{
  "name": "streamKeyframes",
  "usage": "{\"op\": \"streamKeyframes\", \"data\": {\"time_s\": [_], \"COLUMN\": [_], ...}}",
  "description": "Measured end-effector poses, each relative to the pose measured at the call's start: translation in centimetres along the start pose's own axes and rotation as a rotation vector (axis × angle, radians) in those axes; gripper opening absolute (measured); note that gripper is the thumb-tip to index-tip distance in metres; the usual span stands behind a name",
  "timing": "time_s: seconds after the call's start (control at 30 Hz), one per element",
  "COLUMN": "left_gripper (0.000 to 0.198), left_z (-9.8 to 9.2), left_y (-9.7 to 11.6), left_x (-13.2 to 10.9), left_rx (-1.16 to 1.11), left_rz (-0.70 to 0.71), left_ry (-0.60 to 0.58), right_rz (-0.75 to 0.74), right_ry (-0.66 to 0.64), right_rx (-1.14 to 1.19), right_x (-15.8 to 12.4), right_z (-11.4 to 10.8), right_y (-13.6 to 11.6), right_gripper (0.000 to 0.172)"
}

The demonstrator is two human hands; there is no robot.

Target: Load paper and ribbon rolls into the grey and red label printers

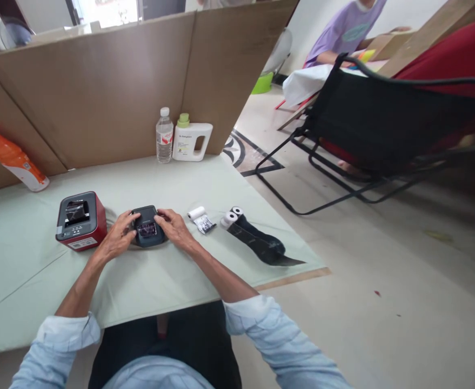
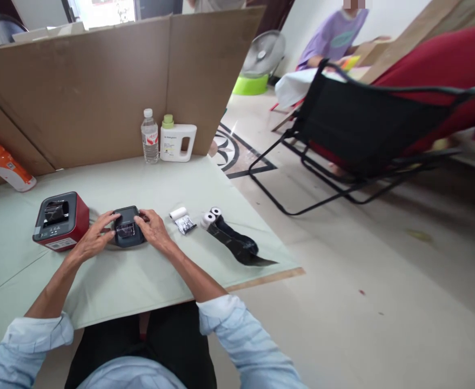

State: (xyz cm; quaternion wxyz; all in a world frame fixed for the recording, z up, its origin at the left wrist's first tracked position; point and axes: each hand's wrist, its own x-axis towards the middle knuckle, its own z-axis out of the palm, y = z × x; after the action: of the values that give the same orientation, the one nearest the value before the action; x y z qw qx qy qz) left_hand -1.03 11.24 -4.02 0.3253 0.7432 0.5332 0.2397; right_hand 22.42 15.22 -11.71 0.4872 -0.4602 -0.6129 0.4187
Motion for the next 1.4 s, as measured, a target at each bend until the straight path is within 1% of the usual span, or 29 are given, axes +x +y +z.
{"op": "streamKeyframes", "data": {"time_s": [0.07, 0.1, 0.17, 0.2, 0.33, 0.43, 0.53, 0.67, 0.77, 0.87, 0.97, 1.03, 1.1, 1.17, 1.23, 1.33, 1.4], "left_gripper": [0.077, 0.088, 0.102, 0.103, 0.092, 0.090, 0.093, 0.100, 0.101, 0.101, 0.099, 0.098, 0.098, 0.096, 0.094, 0.090, 0.087], "left_z": [-0.3, -0.3, -0.1, 0.2, 1.3, 1.7, 1.8, 2.6, 3.7, 4.8, 5.6, 5.8, 5.9, 5.9, 6.0, 6.2, 6.3], "left_y": [0.1, 0.2, 0.3, 0.4, 0.1, -0.2, -0.1, 0.6, 0.8, 0.4, -0.3, -0.6, -0.8, -0.8, -0.5, 0.2, 0.8], "left_x": [-0.8, -1.0, -1.4, -1.6, -1.8, -1.1, 1.2, 6.6, 10.3, 12.2, 12.7, 12.6, 12.4, 12.3, 12.3, 12.4, 12.4], "left_rx": [0.091, 0.135, 0.207, 0.232, 0.286, 0.294, 0.287, 0.239, 0.215, 0.202, 0.208, 0.216, 0.234, 0.263, 0.294, 0.336, 0.362], "left_rz": [0.014, 0.020, 0.019, 0.017, 0.024, 0.065, 0.116, 0.142, 0.132, 0.153, 0.159, 0.168, 0.178, 0.171, 0.151, 0.121, 0.109], "left_ry": [-0.106, -0.140, -0.148, -0.128, -0.056, -0.038, -0.033, -0.029, -0.023, -0.006, 0.029, 0.054, 0.076, 0.094, 0.112, 0.148, 0.168], "right_rz": [-0.020, -0.032, -0.059, -0.071, -0.107, -0.116, -0.111, -0.095, -0.082, -0.079, -0.098, -0.129, -0.165, -0.205, -0.247, -0.148, -0.089], "right_ry": [-0.001, -0.001, 0.000, 0.003, 0.020, 0.034, 0.066, 0.107, 0.107, 0.096, 0.125, 0.180, 0.235, 0.260, 0.247, 0.248, 0.238], "right_rx": [-0.014, -0.021, -0.036, -0.044, -0.071, -0.091, -0.116, -0.170, -0.220, -0.267, -0.313, -0.343, -0.372, -0.428, -0.595, -0.789, -0.852], "right_x": [-0.2, -0.3, -0.6, -0.7, -1.1, -0.7, 0.9, 4.4, 6.6, 7.9, 8.2, 7.6, 6.0, 3.4, 0.4, -3.2, -4.3], "right_z": [0.0, 0.0, 0.1, 0.1, 0.4, 0.2, -0.9, -3.3, -4.8, -5.8, -6.8, -7.9, -9.1, -10.1, -10.5, -10.1, -9.6], "right_y": [-0.1, -0.1, -0.3, -0.4, -0.8, -0.9, -1.0, -1.1, -1.1, -1.2, -1.8, -2.5, -3.0, -3.0, -2.4, -1.1, -0.5], "right_gripper": [0.038, 0.037, 0.035, 0.033, 0.030, 0.032, 0.036, 0.037, 0.044, 0.049, 0.045, 0.039, 0.037, 0.039, 0.043, 0.058, 0.062]}}
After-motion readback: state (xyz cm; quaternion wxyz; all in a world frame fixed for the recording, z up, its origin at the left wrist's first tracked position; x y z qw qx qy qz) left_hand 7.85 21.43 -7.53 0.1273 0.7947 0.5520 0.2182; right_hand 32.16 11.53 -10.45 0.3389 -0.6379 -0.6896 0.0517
